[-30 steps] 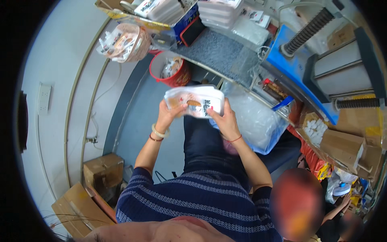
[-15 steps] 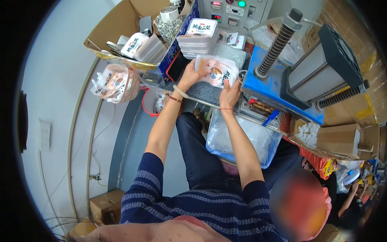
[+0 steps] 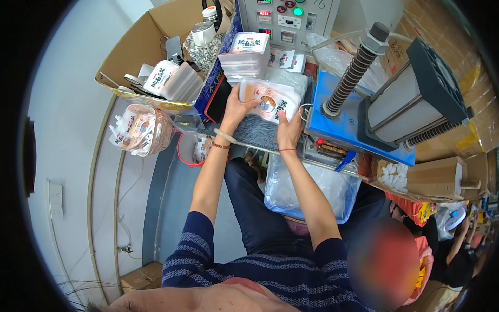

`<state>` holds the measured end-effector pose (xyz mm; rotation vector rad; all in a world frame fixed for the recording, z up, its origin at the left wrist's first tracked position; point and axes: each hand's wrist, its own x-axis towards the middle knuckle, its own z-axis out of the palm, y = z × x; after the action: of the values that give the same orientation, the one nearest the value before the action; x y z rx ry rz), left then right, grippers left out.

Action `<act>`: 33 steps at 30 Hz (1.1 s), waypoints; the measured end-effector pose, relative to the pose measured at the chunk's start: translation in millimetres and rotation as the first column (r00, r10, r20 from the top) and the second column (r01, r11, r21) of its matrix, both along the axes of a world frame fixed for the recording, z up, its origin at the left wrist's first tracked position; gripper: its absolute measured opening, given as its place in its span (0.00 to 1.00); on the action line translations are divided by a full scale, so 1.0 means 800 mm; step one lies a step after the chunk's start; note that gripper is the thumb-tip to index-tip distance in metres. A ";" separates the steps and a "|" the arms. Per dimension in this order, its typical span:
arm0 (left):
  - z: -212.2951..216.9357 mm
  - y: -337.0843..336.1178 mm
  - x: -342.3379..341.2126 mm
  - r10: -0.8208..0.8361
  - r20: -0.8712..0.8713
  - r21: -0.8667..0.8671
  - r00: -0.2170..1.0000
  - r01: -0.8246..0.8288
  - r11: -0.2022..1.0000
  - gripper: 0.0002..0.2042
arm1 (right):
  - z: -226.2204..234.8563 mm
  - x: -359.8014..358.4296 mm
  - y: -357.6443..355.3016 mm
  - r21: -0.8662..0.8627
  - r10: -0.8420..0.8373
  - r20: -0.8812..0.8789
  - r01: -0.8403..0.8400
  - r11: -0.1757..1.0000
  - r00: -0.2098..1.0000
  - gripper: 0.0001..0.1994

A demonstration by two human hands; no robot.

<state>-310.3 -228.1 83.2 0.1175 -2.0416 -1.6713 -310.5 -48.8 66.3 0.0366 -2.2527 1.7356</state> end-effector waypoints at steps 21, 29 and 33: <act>-0.021 0.022 0.038 0.003 0.040 -0.321 0.999 0.010 0.947 0.49 | -0.005 0.082 0.017 0.340 0.082 -0.200 -0.009 0.940 0.976 0.41; -0.019 0.016 0.029 -0.103 0.016 -0.320 0.995 0.102 0.942 0.40 | 0.026 0.096 0.017 0.772 0.204 -0.291 0.104 0.627 0.935 0.28; -0.031 -0.005 0.007 0.119 -0.038 0.118 0.992 -0.113 0.987 0.18 | 0.023 0.093 0.010 0.852 0.311 -0.233 0.039 0.522 0.921 0.26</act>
<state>-304.9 -231.9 58.5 0.2316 -1.8683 -1.7035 -236.3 -40.6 84.5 0.7054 -2.5844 0.4070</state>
